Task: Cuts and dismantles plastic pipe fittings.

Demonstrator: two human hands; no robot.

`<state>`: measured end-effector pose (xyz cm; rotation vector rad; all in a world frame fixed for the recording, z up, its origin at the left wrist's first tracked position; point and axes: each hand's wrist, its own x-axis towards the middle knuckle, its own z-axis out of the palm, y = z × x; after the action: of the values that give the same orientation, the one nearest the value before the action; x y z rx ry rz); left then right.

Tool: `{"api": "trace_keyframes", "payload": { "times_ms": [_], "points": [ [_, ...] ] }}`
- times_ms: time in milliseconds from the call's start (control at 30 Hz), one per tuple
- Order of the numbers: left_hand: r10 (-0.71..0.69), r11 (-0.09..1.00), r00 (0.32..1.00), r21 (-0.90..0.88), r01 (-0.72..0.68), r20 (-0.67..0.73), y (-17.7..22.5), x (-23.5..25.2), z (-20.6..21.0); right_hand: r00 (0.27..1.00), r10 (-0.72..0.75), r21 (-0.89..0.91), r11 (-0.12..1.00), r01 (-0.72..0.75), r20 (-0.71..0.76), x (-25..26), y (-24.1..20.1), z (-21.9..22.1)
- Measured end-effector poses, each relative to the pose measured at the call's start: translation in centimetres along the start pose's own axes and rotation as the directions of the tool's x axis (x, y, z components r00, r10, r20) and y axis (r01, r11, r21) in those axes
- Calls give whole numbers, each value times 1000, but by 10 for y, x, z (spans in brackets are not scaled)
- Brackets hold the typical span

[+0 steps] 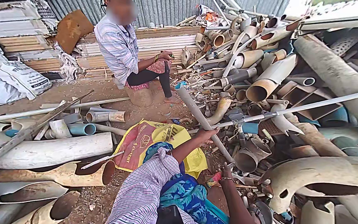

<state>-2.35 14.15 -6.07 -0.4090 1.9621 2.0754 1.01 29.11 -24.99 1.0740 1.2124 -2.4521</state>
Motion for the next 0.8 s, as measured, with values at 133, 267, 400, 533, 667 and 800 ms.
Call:
{"api": "trace_keyframes", "payload": {
  "times_ms": [133,267,400,533,667,800],
  "points": [
    [88,986,992,-132,-100,-95,19,-10,-21,998,-60,128,990,58,14,-3,-5,13],
    [113,965,989,-225,-132,-98,19,-8,-34,990,-55,213,977,26,129,-22,-18,32],
    [72,951,996,-298,-84,-52,11,-8,-33,955,-117,135,987,83,271,-49,-34,56],
    [55,962,994,-272,-28,93,8,-15,-30,823,-368,181,930,321,432,-63,-38,70],
    [41,976,981,-219,1,188,3,-9,-29,686,-546,359,837,414,482,-68,-48,73],
    [-95,991,963,120,67,251,1,-3,-25,711,-610,441,777,449,351,-89,-77,79]
  ]
}}
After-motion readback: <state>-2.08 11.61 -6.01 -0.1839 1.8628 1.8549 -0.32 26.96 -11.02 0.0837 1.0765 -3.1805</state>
